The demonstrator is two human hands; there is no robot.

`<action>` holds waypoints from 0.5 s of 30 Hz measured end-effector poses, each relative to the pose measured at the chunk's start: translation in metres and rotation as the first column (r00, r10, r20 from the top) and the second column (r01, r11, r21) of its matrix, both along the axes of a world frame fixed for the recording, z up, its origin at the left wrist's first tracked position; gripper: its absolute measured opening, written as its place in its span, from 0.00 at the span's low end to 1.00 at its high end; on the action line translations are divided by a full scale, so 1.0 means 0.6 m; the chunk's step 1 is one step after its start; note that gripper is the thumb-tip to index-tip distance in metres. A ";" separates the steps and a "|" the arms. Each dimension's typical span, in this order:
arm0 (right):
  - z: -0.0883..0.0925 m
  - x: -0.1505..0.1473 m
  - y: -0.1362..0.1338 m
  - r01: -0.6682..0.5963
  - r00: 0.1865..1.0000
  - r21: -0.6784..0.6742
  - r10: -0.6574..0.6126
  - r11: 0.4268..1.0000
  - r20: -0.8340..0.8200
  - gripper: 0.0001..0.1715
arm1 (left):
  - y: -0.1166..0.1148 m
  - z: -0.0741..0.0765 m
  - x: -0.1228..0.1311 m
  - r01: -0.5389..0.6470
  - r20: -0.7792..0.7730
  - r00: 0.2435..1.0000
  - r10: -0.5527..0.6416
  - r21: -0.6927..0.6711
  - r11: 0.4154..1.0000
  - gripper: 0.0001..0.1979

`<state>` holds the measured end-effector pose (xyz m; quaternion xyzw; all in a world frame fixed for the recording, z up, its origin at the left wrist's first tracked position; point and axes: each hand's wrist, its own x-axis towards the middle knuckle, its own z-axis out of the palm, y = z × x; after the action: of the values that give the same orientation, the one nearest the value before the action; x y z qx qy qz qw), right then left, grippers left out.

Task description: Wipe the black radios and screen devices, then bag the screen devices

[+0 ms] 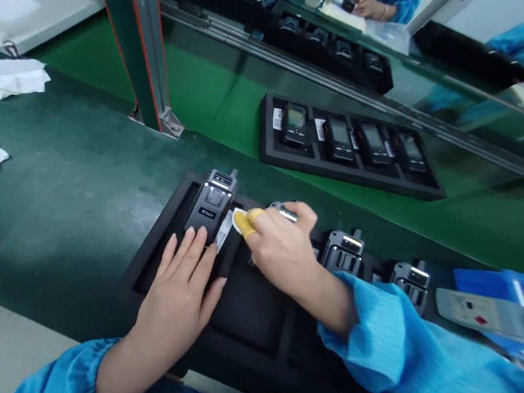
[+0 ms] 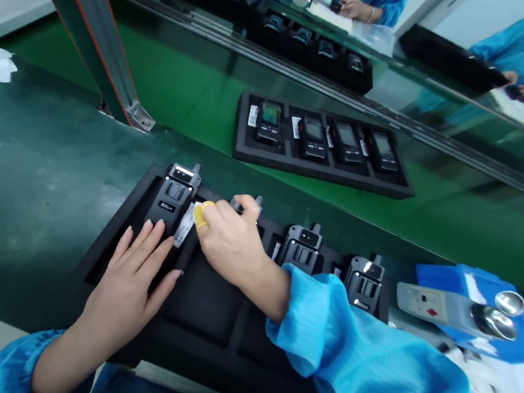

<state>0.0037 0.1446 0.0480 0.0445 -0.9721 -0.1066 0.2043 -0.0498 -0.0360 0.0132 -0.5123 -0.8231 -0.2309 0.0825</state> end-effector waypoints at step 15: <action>-0.013 0.011 -0.061 -0.169 0.984 -0.290 0.177 0.942 0.000 0.17 | -0.027 0.010 0.002 -0.336 0.368 0.913 0.176 0.434 0.836 0.23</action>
<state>0.0105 0.1082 0.0400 0.1008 -0.9721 0.0557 0.2046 -0.0485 -0.0519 0.0193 -0.3152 -0.8018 -0.4961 0.1079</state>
